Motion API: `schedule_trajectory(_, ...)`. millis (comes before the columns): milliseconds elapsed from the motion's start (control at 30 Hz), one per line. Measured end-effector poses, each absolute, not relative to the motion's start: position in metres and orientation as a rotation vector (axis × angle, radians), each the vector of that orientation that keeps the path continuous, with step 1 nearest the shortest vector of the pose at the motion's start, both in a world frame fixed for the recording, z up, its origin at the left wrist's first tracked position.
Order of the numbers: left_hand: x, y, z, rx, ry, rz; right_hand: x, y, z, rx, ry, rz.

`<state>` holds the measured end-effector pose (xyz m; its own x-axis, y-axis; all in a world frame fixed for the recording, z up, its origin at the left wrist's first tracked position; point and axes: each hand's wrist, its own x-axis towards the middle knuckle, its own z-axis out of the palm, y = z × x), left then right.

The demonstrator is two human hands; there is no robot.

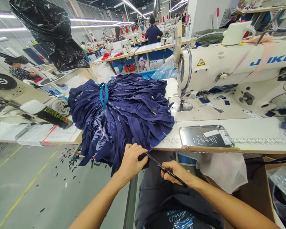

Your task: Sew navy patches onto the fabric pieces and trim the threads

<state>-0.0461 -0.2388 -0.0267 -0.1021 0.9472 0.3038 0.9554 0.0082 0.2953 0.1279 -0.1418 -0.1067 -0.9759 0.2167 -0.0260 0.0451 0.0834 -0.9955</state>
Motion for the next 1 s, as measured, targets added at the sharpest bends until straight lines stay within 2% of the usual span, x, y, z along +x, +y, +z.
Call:
schedule_trajectory(133,-0.045,-0.238,-0.018,-1.987,-1.979,-0.671,0.137,-0.141,-0.116,-0.279,-2.151,2.062)
schedule_trajectory(233,-0.049,-0.234,-0.006,-2.149,-1.904,-0.657,0.138,-0.131,-0.113,-0.227,-2.203,1.995)
schedule_trajectory(433,-0.062,-0.219,-0.008,-2.559,-2.099,-0.455,0.121,-0.125,-0.115,-0.339,-2.185,1.928)
schedule_trajectory(600,-0.064,-0.235,-0.002,-2.498,-2.134,-0.637,0.13,-0.134,-0.129,-0.322,-2.249,1.87)
schedule_trajectory(767,-0.067,-0.243,0.008,-2.419,-2.237,-0.805,0.129,-0.13,-0.121,-0.271,-2.343,1.772)
schedule_trajectory(900,-0.066,-0.229,-0.008,-2.312,-2.339,-0.655,0.112,-0.127,-0.116,-0.242,-2.309,1.728)
schedule_trajectory(1000,-0.064,-0.223,-0.022,-2.285,-2.216,-0.533,0.11,-0.131,-0.125,-0.316,-2.254,1.711)
